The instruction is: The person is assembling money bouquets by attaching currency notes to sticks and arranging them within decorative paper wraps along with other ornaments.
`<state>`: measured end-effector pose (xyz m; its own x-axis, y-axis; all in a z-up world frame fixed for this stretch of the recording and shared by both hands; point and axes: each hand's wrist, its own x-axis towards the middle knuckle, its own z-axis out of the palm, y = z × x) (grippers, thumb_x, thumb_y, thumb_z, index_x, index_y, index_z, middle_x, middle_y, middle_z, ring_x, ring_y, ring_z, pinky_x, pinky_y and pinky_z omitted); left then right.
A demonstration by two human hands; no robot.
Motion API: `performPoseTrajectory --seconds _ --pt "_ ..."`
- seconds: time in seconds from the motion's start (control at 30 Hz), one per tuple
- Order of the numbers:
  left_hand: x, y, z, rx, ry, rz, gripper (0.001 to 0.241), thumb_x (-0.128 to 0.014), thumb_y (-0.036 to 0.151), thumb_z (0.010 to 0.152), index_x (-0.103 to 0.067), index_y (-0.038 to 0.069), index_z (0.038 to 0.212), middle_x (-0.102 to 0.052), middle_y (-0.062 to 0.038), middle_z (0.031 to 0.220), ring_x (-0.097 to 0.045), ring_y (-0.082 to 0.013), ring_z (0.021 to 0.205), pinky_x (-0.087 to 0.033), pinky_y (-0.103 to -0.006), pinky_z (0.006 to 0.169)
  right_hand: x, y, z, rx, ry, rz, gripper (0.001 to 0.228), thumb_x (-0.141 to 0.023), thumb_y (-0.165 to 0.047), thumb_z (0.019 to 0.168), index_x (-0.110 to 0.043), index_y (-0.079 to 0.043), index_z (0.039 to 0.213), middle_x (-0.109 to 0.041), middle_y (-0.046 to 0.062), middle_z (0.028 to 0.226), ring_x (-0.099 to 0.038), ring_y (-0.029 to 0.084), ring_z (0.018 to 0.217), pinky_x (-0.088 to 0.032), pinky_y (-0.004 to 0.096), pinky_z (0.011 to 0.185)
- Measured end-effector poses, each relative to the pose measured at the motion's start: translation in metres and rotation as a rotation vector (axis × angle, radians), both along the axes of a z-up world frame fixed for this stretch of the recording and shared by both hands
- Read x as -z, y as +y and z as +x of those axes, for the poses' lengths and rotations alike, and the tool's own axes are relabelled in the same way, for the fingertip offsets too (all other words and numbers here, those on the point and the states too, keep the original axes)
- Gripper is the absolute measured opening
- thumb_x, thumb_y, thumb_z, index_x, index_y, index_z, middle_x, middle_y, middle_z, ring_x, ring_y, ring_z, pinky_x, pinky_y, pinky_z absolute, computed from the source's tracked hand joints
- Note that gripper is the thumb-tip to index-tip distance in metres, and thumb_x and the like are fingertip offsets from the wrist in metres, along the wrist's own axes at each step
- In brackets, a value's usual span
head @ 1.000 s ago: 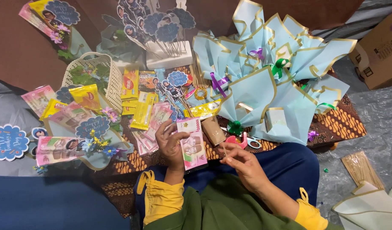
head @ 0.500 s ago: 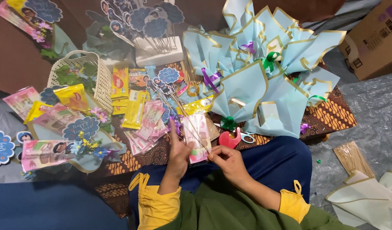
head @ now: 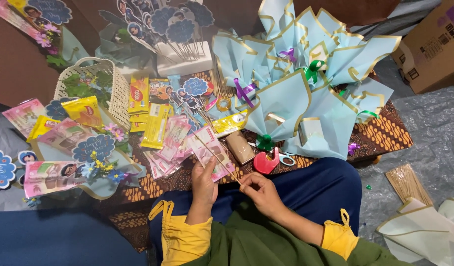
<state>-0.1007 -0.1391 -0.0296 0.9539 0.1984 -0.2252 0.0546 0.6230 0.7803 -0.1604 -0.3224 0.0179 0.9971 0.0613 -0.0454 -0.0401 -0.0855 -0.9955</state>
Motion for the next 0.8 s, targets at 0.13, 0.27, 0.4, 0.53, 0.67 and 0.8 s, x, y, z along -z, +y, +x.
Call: performPoseTrajectory --seconds 0.13,0.27,0.4,0.53,0.67,0.8 --pt "-0.052 -0.004 -0.007 -0.049 -0.054 0.053 0.021 -0.070 0.005 0.092 -0.072 0.002 0.112 -0.077 -0.014 0.100 -0.074 -0.0221 0.094 -0.062 -0.0441 0.087 0.008 -0.001 0.000 -0.009 0.028 0.000 0.009 -0.079 -0.009 0.082 -0.079 -0.002 0.076 -0.079 0.013 0.093 -0.073 0.026 0.091 -0.053 0.038 0.086" --pt "-0.046 -0.003 -0.006 -0.106 -0.091 0.099 0.021 -0.074 0.002 0.088 -0.075 0.002 0.109 -0.078 -0.013 0.097 -0.074 -0.0203 0.093 -0.062 -0.0420 0.086 -0.010 -0.005 0.005 -0.050 -0.067 -0.156 0.012 -0.082 -0.011 0.080 -0.080 -0.006 0.091 -0.077 0.015 0.098 -0.074 0.033 0.095 -0.055 0.043 0.086" --pt "-0.037 -0.001 -0.002 -0.147 -0.094 0.140 0.024 -0.077 0.001 0.085 -0.075 0.003 0.108 -0.078 -0.011 0.095 -0.073 -0.0169 0.090 -0.062 -0.0399 0.084 -0.032 -0.008 0.018 0.030 -0.242 -0.313 0.034 -0.082 -0.018 0.084 -0.076 -0.011 0.116 -0.074 0.015 0.106 -0.072 0.038 0.102 -0.056 0.046 0.090" --pt "-0.054 -0.015 -0.008 -0.116 -0.093 0.224 0.018 -0.079 0.002 0.083 -0.077 0.002 0.101 -0.078 -0.009 0.088 -0.073 -0.0133 0.082 -0.062 -0.0346 0.076 -0.050 -0.007 0.030 -0.016 -0.279 -0.295 0.047 -0.081 -0.019 0.085 -0.071 -0.013 0.130 -0.073 0.015 0.117 -0.070 0.037 0.112 -0.054 0.048 0.095" --pt "-0.039 -0.015 -0.011 -0.101 -0.159 0.401 0.023 -0.081 0.001 0.082 -0.077 0.002 0.104 -0.078 -0.013 0.091 -0.072 -0.0158 0.087 -0.062 -0.0377 0.080 -0.030 -0.002 0.032 -0.060 -0.164 -0.295 0.032 -0.073 -0.010 0.089 -0.075 -0.011 0.121 -0.077 0.016 0.098 -0.073 0.035 0.090 -0.057 0.045 0.082" --pt "-0.056 -0.008 -0.009 -0.261 -0.229 0.490 0.029 -0.077 0.002 0.087 -0.074 0.002 0.116 -0.076 -0.010 0.105 -0.064 -0.0148 0.102 -0.057 -0.0418 0.095 -0.027 -0.008 0.038 -0.011 -0.262 -0.344 0.029 -0.068 -0.005 0.089 -0.081 -0.020 0.110 -0.075 0.005 0.083 -0.074 0.027 0.075 -0.059 0.037 0.074"
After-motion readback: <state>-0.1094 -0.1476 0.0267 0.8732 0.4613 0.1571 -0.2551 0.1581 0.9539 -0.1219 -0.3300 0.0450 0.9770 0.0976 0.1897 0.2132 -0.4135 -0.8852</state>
